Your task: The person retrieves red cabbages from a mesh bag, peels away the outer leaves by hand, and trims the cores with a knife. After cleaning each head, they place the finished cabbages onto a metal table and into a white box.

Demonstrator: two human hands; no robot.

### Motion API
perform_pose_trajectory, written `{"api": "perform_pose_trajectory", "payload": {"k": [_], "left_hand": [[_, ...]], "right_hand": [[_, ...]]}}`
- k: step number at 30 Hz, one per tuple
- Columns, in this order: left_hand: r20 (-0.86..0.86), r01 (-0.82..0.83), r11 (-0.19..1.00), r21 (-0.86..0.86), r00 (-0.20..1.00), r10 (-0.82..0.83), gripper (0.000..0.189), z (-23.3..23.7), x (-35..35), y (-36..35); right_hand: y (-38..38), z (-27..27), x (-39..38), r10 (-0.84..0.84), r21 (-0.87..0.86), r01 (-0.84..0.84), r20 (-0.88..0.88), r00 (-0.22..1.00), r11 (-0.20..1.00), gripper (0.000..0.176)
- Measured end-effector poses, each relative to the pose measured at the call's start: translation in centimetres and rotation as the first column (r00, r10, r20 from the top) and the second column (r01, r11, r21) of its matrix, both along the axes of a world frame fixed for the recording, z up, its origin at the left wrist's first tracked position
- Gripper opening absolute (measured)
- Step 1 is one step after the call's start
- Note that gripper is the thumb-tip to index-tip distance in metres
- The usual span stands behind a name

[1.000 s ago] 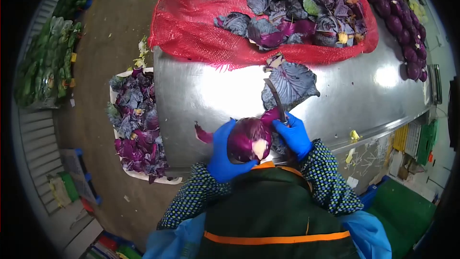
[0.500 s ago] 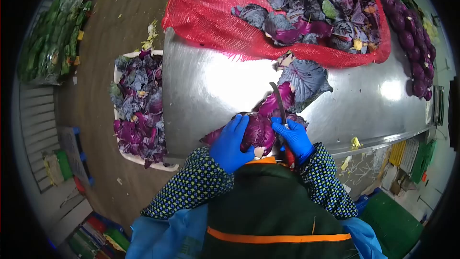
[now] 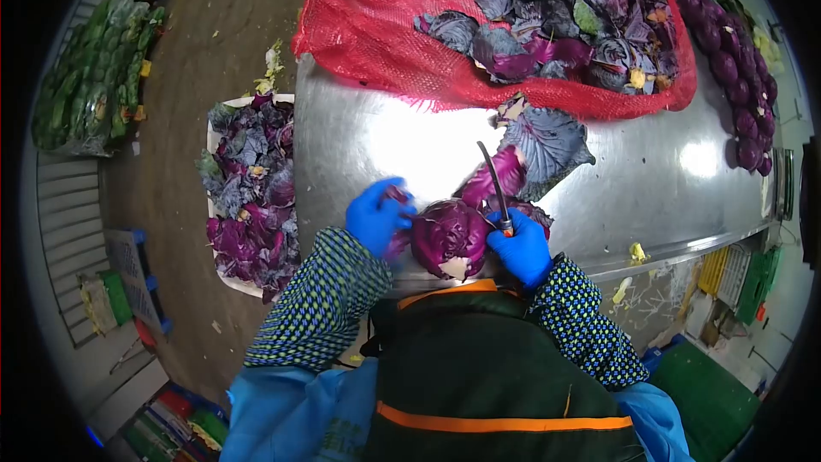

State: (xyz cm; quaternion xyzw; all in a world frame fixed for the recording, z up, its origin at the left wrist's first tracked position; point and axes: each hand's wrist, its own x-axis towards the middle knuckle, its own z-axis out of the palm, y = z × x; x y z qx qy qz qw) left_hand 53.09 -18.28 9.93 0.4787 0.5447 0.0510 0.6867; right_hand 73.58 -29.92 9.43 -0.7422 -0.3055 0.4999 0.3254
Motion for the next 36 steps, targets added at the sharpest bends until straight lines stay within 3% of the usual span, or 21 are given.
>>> {"api": "perform_pose_trajectory", "payload": {"k": [1, 2, 3, 4, 6, 8, 11, 13, 16, 17, 18, 19, 20, 22, 24, 26, 28, 30, 32, 33, 36], "left_hand": [[-0.117, -0.088, 0.891, 0.446, 0.981, 0.155, 0.054, -1.2, 0.1, -0.4], [-0.146, -0.088, 0.589, 0.803, 0.93, 0.338, 0.053, -1.9, 0.3, -0.9], [-0.191, 0.057, 0.481, 0.875, 0.953, 0.234, 0.056, -0.7, 0.5, -2.1], [-0.194, 0.058, 0.489, 0.87, 0.953, 0.231, 0.056, 0.4, 0.9, -3.5], [-0.303, 0.274, 0.646, 0.712, 0.95, -0.068, 0.062, 2.0, 1.3, -5.9], [-0.257, 0.224, 0.654, 0.723, 0.965, -0.046, 0.066, 1.3, 1.2, -5.8], [-0.2, 0.185, 0.707, 0.682, 0.978, -0.064, 0.068, 1.2, 1.1, -6.0], [-0.19, 0.194, 0.733, 0.652, 0.978, -0.09, 0.065, 1.0, 0.5, -5.4], [-0.057, 0.188, 0.812, 0.553, 0.981, -0.188, 0.068, 0.4, -0.8, -4.3], [-0.043, 0.264, 0.743, 0.615, 0.952, -0.303, 0.07, 0.8, -1.0, -3.9], [-0.04, 0.336, 0.665, 0.667, 0.908, -0.418, 0.073, 1.1, -1.2, -3.9], [-0.032, 0.319, 0.715, 0.622, 0.923, -0.384, 0.08, 1.4, -0.9, -4.2], [-0.03, 0.324, 0.716, 0.619, 0.92, -0.39, 0.08, 1.0, -0.6, -4.7], [0.142, 0.07, 0.822, 0.565, 0.973, -0.181, 0.081, -0.3, 0.3, -5.5], [0.188, 0.027, 0.865, 0.502, 0.972, -0.14, 0.089, -0.7, 1.6, -6.0], [0.083, 0.048, 0.802, 0.596, 0.989, -0.121, 0.09, -0.8, 2.5, -6.2], [0.101, 0.045, 0.836, 0.548, 0.988, -0.12, 0.094, -0.2, 2.4, -5.9], [-0.003, 0.172, 0.677, 0.716, 0.97, -0.243, 0.098, -0.5, 1.8, -5.6], [0.033, 0.159, 0.72, 0.676, 0.969, -0.246, 0.099, -0.6, 1.5, -5.1], [0.065, 0.153, 0.763, 0.627, 0.967, -0.248, 0.1, -0.7, 1.3, -5.1], [-0.037, 0.277, 0.686, 0.673, 0.939, -0.343, 0.106, -0.1, 1.1, -5.3]], "right_hand": [[-0.1, 0.0, -0.1, 0.011, -0.004, -0.011, 0.049, 0.999, 1.0, 0.027], [-0.2, 0.0, -0.2, 0.019, -0.009, -0.018, 0.099, 0.995, 1.0, 0.026], [-0.7, -0.8, -0.7, -0.026, 0.095, 0.013, 0.14, 0.99, 0.995, 0.02], [-0.8, -1.3, -0.5, -0.025, 0.087, 0.013, 0.139, 0.99, 0.996, 0.02], [-0.4, -1.7, 0.2, -0.23, -0.104, 0.213, -0.197, 0.953, 0.972, 0.013], [0.9, -2.6, 0.5, -0.414, -0.191, 0.372, -0.279, 0.867, 0.908, 0.008], [0.5, -4.0, 1.1, -0.471, -0.15, 0.447, -0.234, 0.851, 0.882, 0.01], [0.4, -5.7, 2.0, -0.257, 0.007, 0.259, 0.156, 0.954, 0.966, 0.012], [0.5, -6.5, 3.6, -0.083, 0.017, 0.082, 0.307, 0.948, 0.996, 0.016], [0.9, -5.0, 3.3, -0.083, 0.24, -0.026, 0.433, 0.898, 0.97, 0.023], [1.9, -2.1, 2.6, -0.045, 0.377, -0.13, 0.421, 0.906, 0.917, 0.029], [2.8, 0.6, 1.9, -0.011, 0.501, -0.217, 0.412, 0.911, 0.838, 0.035], [3.2, 2.0, 1.5, -0.015, 0.497, -0.211, 0.412, 0.911, 0.842, 0.035], [4.1, 3.5, 1.2, 0.391, 0.38, -0.55, 0.421, 0.819, 0.744, 0.042], [4.9, 2.5, 1.3, 0.453, 0.346, -0.611, 0.439, 0.776, 0.712, 0.041], [6.0, 2.3, 1.7, 0.526, 0.312, -0.675, 0.443, 0.726, 0.669, 0.041], [7.6, 2.9, 2.3, 0.677, 0.19, -0.755, 0.346, 0.649, 0.627, 0.037], [8.2, 2.9, 2.5, 0.683, 0.182, -0.74, 0.291, 0.67, 0.648, 0.033], [8.9, 3.8, 2.2, 0.765, 0.047, -0.818, 0.328, 0.555, 0.573, 0.027], [8.2, 3.2, 1.3, 0.61, 0.029, -0.756, 0.571, 0.55, 0.654, 0.024], [8.0, 1.1, 1.0, 0.566, -0.154, -0.613, 0.6, 0.565, 0.775, 0.021]]}}
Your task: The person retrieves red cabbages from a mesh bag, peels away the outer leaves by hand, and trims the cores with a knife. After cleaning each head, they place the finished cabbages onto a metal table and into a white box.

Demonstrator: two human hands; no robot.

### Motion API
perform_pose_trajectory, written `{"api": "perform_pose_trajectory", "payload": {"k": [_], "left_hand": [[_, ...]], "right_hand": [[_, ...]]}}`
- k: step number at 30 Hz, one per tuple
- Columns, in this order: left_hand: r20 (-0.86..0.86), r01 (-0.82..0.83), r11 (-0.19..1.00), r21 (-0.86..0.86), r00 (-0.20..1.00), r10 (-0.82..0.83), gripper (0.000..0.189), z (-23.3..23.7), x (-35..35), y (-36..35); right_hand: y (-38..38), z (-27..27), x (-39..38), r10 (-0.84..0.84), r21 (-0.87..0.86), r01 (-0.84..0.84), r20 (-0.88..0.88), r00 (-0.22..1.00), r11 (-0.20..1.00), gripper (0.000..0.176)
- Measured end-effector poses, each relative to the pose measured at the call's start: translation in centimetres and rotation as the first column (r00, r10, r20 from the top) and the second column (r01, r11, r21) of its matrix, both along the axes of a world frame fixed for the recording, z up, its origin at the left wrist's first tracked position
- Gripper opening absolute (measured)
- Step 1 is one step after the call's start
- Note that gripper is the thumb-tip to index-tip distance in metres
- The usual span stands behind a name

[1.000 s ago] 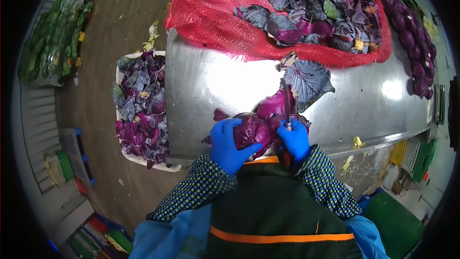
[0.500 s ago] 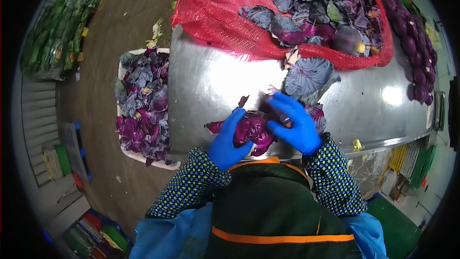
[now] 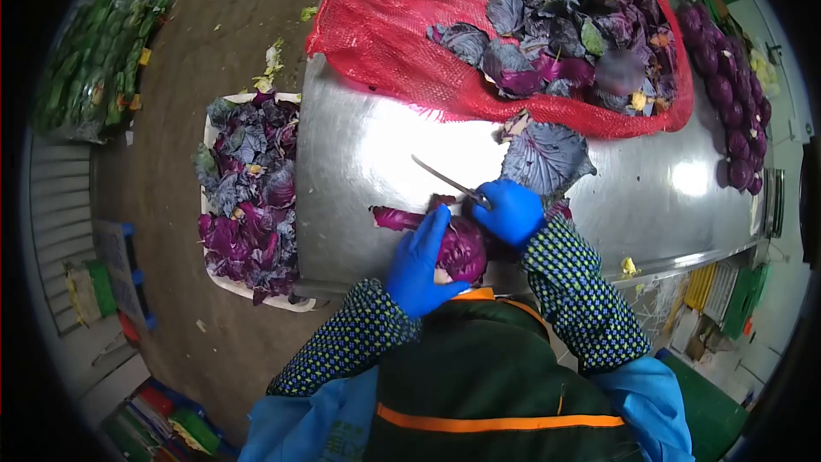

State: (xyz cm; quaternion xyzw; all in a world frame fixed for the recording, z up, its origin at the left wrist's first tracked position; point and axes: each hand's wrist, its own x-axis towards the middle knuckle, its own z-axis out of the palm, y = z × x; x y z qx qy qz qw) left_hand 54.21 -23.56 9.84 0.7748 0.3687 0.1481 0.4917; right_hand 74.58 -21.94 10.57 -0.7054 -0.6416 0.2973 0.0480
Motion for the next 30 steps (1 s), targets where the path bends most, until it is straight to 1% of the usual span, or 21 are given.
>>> {"api": "perform_pose_trajectory", "payload": {"k": [1, 2, 3, 4, 5, 6, 8, 9, 10, 12, 13, 14, 16, 17, 21, 23, 24, 26, 27, 28, 30], "left_hand": [[-0.004, 0.001, 1.0, 0.03, 1.0, -0.001, 0.107, 0.0, -0.1, -0.2], [-0.009, -0.011, 1.0, 0.019, 1.0, 0.011, 0.107, -0.3, -0.1, -0.3], [-0.003, -0.035, 0.999, 0.026, 0.999, 0.035, 0.106, -0.7, -0.1, -0.4], [0.005, -0.052, 0.998, 0.039, 0.999, 0.052, 0.105, -0.9, 0.0, -0.3], [-0.001, -0.04, 0.999, 0.029, 0.999, 0.04, 0.105, -0.9, 0.2, -0.1], [0.0, -0.033, 0.999, 0.032, 0.999, 0.033, 0.105, -0.7, 0.3, -0.1], [0.025, -0.042, 0.996, 0.074, 0.999, 0.041, 0.102, -0.4, 0.5, 0.2], [-0.009, -0.005, 1.0, 0.017, 1.0, 0.005, 0.103, 0.1, 0.5, 0.5], [-0.008, 0.006, 1.0, 0.021, 1.0, -0.006, 0.103, 0.5, 0.5, 0.5], [-0.072, 0.118, 0.991, 0.061, 0.991, -0.114, 0.104, 1.1, 0.5, 0.3], [-0.08, 0.119, 0.991, 0.06, 0.99, -0.114, 0.105, 1.2, 0.6, 0.1], [-0.082, 0.119, 0.991, 0.057, 0.99, -0.114, 0.105, 1.1, 0.6, 0.1], [-0.084, 0.09, 0.994, 0.056, 0.993, -0.085, 0.106, 0.7, 0.6, -0.2], [-0.075, 0.092, 0.994, 0.066, 0.993, -0.087, 0.105, 0.7, 0.6, -0.1], [-0.091, 0.121, 0.992, 0.042, 0.989, -0.116, 0.105, 0.9, 0.9, 0.4], [-0.117, 0.097, 0.992, 0.086, 0.989, -0.087, 0.106, 0.8, 1.1, 0.4], [-0.115, 0.1, 0.991, 0.086, 0.989, -0.09, 0.106, 0.7, 1.1, 0.4], [-0.081, 0.134, 0.991, 0.022, 0.988, -0.132, 0.107, 0.6, 0.9, 0.6], [-0.102, 0.166, 0.984, 0.059, 0.982, -0.16, 0.106, 1.4, 0.8, 0.6], [-0.102, 0.161, 0.985, 0.062, 0.983, -0.155, 0.106, 1.7, 0.8, 0.5], [-0.175, 0.095, 0.994, 0.054, 0.981, -0.085, 0.107, 2.1, 0.3, -0.3]], "right_hand": [[-0.5, 0.0, 0.3, -0.083, -0.097, 0.069, -0.146, 0.986, 0.993, 0.027], [-1.1, 0.2, 0.5, -0.073, -0.108, 0.057, -0.15, 0.986, 0.993, 0.027], [-2.0, 0.2, 0.7, -0.01, -0.037, -0.005, -0.388, 0.921, 0.999, 0.031], [-2.4, 0.5, 0.7, 0.059, 0.049, -0.037, -0.598, 0.799, 0.998, 0.034], [-2.2, 2.2, 0.6, 0.214, 0.151, -0.164, -0.437, 0.874, 0.975, 0.038], [-1.9, 2.7, 0.5, 0.21, 0.154, -0.157, -0.435, 0.876, 0.976, 0.038], [-1.3, 3.3, 0.4, 0.28, 0.062, -0.274, -0.292, 0.915, 0.96, 0.036], [-0.9, 3.2, 0.4, 0.27, -0.039, -0.284, -0.214, 0.939, 0.958, 0.034], [-0.7, 2.8, 0.7, 0.26, -0.035, -0.273, -0.213, 0.942, 0.961, 0.034], [-0.4, 1.2, 1.4, 0.063, -0.194, -0.108, -0.228, 0.972, 0.975, 0.033], [-1.2, 0.7, 1.4, -0.007, -0.203, -0.063, -0.325, 0.946, 0.977, 0.039], [-1.6, 1.3, 1.3, -0.008, -0.205, -0.063, -0.327, 0.945, 0.977, 0.039], [-2.3, 3.0, 1.1, 0.079, -0.092, -0.138, -0.468, 0.88, 0.986, 0.047], [-2.5, 2.8, 1.4, 0.129, -0.065, -0.178, -0.458, 0.88, 0.982, 0.054], [-2.5, 3.1, 1.6, 0.199, -0.029, -0.23, -0.4, 0.895, 0.973, 0.056], [-2.1, 3.5, 0.8, 0.226, -0.122, -0.28, -0.333, 0.915, 0.952, 0.053], [-2.3, 3.0, 0.9, 0.223, -0.123, -0.276, -0.331, 0.917, 0.953, 0.053], [-2.7, 0.7, 1.0, -0.008, -0.041, -0.003, -0.28, 0.96, 0.999, 0.046], [-2.7, 0.0, 1.2, -0.204, -0.078, 0.188, -0.396, 0.895, 0.979, 0.04], [-3.0, -1.2, 1.6, -0.198, -0.075, 0.183, -0.396, 0.897, 0.98, 0.04], [-4.4, -3.9, 2.2, -0.404, -0.204, 0.353, -0.571, 0.715, 0.913, 0.038]]}}
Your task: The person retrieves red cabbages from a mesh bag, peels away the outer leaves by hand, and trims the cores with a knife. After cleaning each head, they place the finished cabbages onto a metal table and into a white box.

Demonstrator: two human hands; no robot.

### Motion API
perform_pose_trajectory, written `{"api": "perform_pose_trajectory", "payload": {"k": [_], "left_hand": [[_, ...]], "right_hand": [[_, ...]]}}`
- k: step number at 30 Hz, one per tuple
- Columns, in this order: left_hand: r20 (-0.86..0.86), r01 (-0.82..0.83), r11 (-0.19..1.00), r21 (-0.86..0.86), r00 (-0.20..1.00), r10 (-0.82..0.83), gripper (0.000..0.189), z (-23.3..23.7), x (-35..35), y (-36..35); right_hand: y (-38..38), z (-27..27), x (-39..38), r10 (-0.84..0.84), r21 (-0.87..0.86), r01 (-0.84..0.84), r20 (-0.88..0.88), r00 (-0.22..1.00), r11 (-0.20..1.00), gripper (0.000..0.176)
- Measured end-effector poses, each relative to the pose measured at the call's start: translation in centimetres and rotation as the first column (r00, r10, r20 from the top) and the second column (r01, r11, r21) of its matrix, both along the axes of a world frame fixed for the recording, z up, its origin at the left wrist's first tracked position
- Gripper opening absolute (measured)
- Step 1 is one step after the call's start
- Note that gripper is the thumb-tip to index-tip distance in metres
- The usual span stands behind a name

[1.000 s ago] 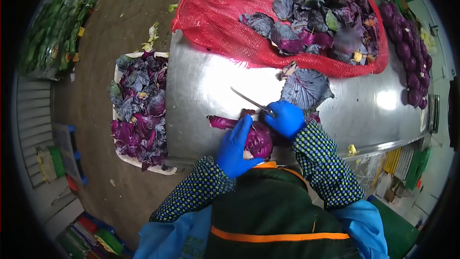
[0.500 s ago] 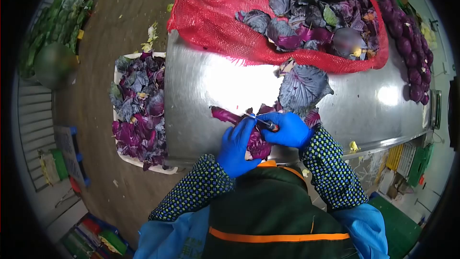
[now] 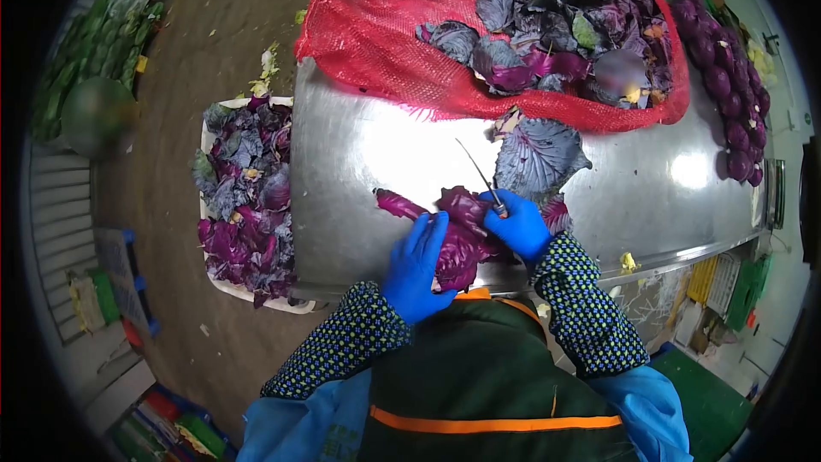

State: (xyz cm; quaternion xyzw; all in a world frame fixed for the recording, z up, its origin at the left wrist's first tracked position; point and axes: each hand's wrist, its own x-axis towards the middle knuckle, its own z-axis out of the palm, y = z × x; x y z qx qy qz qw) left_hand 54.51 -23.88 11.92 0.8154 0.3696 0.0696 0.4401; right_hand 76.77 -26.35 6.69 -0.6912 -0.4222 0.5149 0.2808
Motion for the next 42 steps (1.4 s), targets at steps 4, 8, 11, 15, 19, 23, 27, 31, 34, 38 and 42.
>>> {"api": "perform_pose_trajectory", "payload": {"k": [4, 8, 11, 15, 19, 23, 27, 31, 34, 38, 42], "left_hand": [[-0.154, -0.207, 0.976, -0.072, 0.969, 0.194, 0.105, -0.2, 0.0, -1.2], [-0.033, -0.224, 0.786, -0.576, 0.967, 0.251, 0.106, -1.5, -1.9, 1.5], [0.154, -0.216, 0.71, -0.67, 0.895, 0.418, 0.102, -0.9, -4.6, 1.9], [0.449, -0.088, 0.677, -0.73, 0.684, 0.574, 0.102, 3.7, -5.3, 2.8], [0.313, 0.138, 0.283, -0.949, 0.33, 0.891, 0.081, 5.2, -3.9, 4.1], [0.414, 0.085, 0.42, -0.903, 0.427, 0.804, 0.069, 8.1, -0.6, 3.8], [0.464, -0.165, 0.653, -0.739, 0.577, 0.672, 0.084, 10.5, 0.9, 3.3], [0.464, -0.215, 0.664, -0.717, 0.563, 0.684, 0.102, 10.4, 0.9, 3.0], [0.17, 0.305, 0.118, -0.945, 0.148, 0.974, 0.084, 7.9, -1.4, 3.8], [0.466, 0.146, 0.444, -0.884, 0.359, 0.809, 0.079, 8.5, -1.8, 4.2], [0.515, -0.017, 0.618, -0.786, 0.534, 0.67, 0.08, 12.1, 0.8, 4.0]], "right_hand": [[-2.0, 1.6, -2.5, 0.042, 0.07, -0.042, 0.008, 0.999, 0.997, 0.043], [-1.3, 1.6, -2.4, -0.076, 0.083, 0.094, -0.197, 0.978, 0.992, 0.04], [-0.1, 6.3, -0.2, -0.197, -0.012, 0.204, -0.323, 0.926, 0.979, 0.034], [0.2, 7.9, 3.5, -0.369, -0.096, 0.357, -0.293, 0.882, 0.929, 0.036], [2.0, 8.7, 3.5, -0.228, 0.456, 0.024, 0.398, 0.889, 0.89, 0.05], [4.2, 16.1, -2.2, -0.045, 0.233, 0.211, -0.564, 0.824, 0.949, 0.061], [6.2, 18.4, -3.3, 0.182, 0.388, -0.054, -0.301, 0.936, 0.92, 0.069], [6.0, 18.2, 0.6, 0.129, 0.234, -0.037, -0.392, 0.911, 0.971, 0.021], [4.7, 12.6, 3.5, -0.18, 0.411, 0.159, 0.012, 0.984, 0.898, 0.019], [3.1, 15.5, -0.3, -0.229, 0.219, 0.401, -0.545, 0.806, 0.889, 0.048], [3.8, 16.3, -2.1, 0.0, 0.185, 0.137, -0.596, 0.803, 0.973, 0.07]]}}
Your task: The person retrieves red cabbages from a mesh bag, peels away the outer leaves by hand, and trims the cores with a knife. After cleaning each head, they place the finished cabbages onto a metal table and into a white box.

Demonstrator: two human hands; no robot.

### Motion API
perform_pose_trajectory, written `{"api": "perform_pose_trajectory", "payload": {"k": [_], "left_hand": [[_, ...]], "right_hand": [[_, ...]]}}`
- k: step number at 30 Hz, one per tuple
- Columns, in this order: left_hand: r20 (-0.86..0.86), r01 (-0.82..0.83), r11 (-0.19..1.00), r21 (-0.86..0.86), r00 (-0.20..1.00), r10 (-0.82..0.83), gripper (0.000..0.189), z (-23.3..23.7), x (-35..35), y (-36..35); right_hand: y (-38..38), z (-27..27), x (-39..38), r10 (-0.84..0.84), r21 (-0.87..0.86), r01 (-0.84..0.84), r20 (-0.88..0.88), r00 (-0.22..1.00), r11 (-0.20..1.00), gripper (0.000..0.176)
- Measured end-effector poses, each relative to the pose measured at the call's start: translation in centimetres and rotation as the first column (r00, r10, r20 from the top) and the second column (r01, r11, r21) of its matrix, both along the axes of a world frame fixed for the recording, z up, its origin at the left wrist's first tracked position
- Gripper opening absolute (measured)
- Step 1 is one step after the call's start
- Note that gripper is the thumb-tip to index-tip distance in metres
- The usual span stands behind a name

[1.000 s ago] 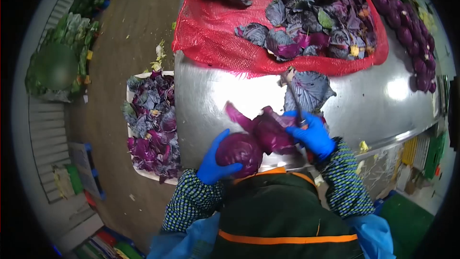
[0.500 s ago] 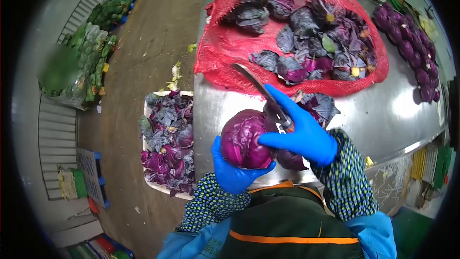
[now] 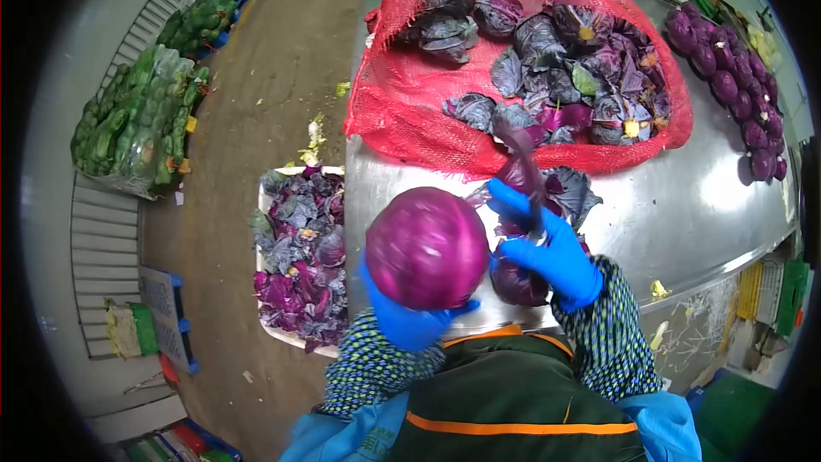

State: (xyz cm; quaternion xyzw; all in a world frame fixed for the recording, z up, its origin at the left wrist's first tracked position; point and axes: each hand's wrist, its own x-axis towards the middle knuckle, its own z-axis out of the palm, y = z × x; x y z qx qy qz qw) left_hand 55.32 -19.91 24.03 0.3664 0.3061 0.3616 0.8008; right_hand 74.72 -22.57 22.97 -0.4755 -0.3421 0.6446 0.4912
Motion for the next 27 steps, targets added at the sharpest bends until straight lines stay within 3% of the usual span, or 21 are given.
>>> {"api": "perform_pose_trajectory", "payload": {"k": [2, 3, 4, 5, 6, 7, 8, 10, 11, 12, 13, 14, 16, 17, 18, 20, 21, 23, 24, 25, 27], "left_hand": [[-0.392, 0.169, 0.94, 0.298, 0.919, -0.041, 0.085, 2.2, 1.4, -0.3], [-0.395, 0.173, 0.938, 0.302, 0.918, -0.043, 0.085, 1.9, 0.8, 0.0], [-0.155, 0.084, 0.995, 0.052, 0.985, -0.076, 0.083, 0.8, -0.4, 0.3], [0.095, 0.065, 0.973, -0.222, 0.994, -0.044, 0.081, -0.7, -1.4, 0.7], [0.32, 0.113, 0.871, -0.478, 0.946, 0.052, 0.08, -2.3, -1.5, 0.8], [-0.134, -0.251, 0.964, -0.082, 0.962, 0.239, 0.083, -3.9, -0.7, 0.5], [-0.122, -0.236, 0.968, -0.083, 0.967, 0.225, 0.083, -4.8, 0.1, 0.4], [-0.28, 0.09, 0.956, 0.279, 0.96, -0.009, 0.085, -5.8, 2.2, 0.3], [-0.451, 0.265, 0.831, 0.489, 0.892, -0.019, 0.083, -5.8, 2.8, -0.5], [-0.533, 0.454, 0.719, 0.527, 0.835, -0.137, 0.084, -5.8, 3.5, -0.4], [-0.446, 0.462, 0.789, 0.404, 0.853, -0.271, 0.081, -4.8, 5.2, -0.6], [-0.342, 0.489, 0.83, 0.268, 0.854, -0.393, 0.079, -3.9, 6.6, -0.8], [-0.497, 0.59, 0.777, 0.22, 0.753, -0.431, 0.071, -6.5, 8.2, -0.2], [-0.554, 0.6, 0.761, 0.246, 0.731, -0.398, 0.058, -7.6, 9.0, 0.3], [-0.55, 0.607, 0.752, 0.256, 0.731, -0.403, 0.058, -7.9, 10.0, 1.3], [-0.468, 0.654, 0.743, 0.143, 0.706, -0.531, 0.051, -8.0, 12.9, 3.7], [-0.455, 0.638, 0.747, 0.187, 0.73, -0.509, 0.045, -8.1, 14.7, 4.8], [-0.38, 0.572, 0.808, 0.142, 0.785, -0.489, 0.044, -7.8, 18.9, 6.9], [-0.324, 0.53, 0.837, 0.134, 0.822, -0.469, 0.044, -8.0, 21.2, 8.1], [-0.328, 0.482, 0.86, 0.166, 0.85, -0.413, 0.045, -8.2, 23.7, 9.2], [-0.295, 0.388, 0.912, 0.13, 0.894, -0.338, 0.046, -10.5, 28.3, 11.3]], "right_hand": [[0.7, -0.6, 0.9, 0.1, 0.021, -0.098, -0.226, 0.969, 0.995, 0.074], [0.6, -0.7, 0.4, 0.096, 0.023, -0.094, -0.299, 0.949, 0.995, 0.074], [0.1, -0.9, 0.1, 0.08, 0.015, -0.08, -0.368, 0.927, 0.997, 0.073], [-0.6, -2.3, 0.5, -0.01, -0.135, -0.063, -0.479, 0.878, 0.989, 0.056], [-1.1, -5.6, 0.7, -0.11, -0.258, -0.054, -0.58, 0.807, 0.965, 0.049], [-1.7, -6.8, 0.6, -0.143, -0.287, -0.055, -0.624, 0.769, 0.956, 0.047], [-2.2, -7.8, 0.3, -0.17, -0.311, -0.064, -0.667, 0.726, 0.948, 0.045], [-3.7, -12.3, -0.3, -0.377, -0.433, 0.019, -0.762, 0.526, 0.901, 0.045], [-3.8, -10.3, 0.0, -0.473, -0.5, 0.065, -0.758, 0.45, 0.863, 0.036], [-4.9, -9.9, 0.8, -0.437, -0.386, 0.206, -0.785, 0.439, 0.899, 0.033], [-5.9, -9.7, 1.8, -0.534, -0.031, 0.547, -0.269, 0.801, 0.836, 0.036], [-6.7, -9.6, 2.7, -0.678, 0.45, 0.522, 0.329, 0.657, 0.725, 0.04], [-9.9, -8.6, 6.8, -0.718, 0.439, 0.58, 0.533, 0.447, 0.686, 0.052], [-11.7, -9.9, 9.4, -0.825, 0.289, 0.776, 0.275, 0.494, 0.561, 0.055], [-13.6, -11.4, 12.0, -0.896, 0.07, 0.893, 0.001, 0.445, 0.444, 0.059], [-17.4, -13.0, 16.4, -0.883, -0.324, 0.93, -0.469, 0.003, 0.175, 0.054], [-17.4, -12.5, 18.4, -0.882, -0.319, 0.932, -0.471, 0.003, 0.173, 0.054], [-17.5, -10.8, 21.2, -0.784, -0.105, 0.881, -0.513, 0.349, 0.461, 0.046], [-15.4, -9.0, 21.8, -0.882, -0.132, 0.892, -0.267, 0.389, 0.433, 0.047], [-13.0, -7.2, 22.6, -0.878, -0.145, 0.866, -0.073, 0.474, 0.479, 0.047], [-8.0, -5.5, 24.6, -0.754, -0.11, 0.791, 0.248, 0.609, 0.602, 0.046]]}}
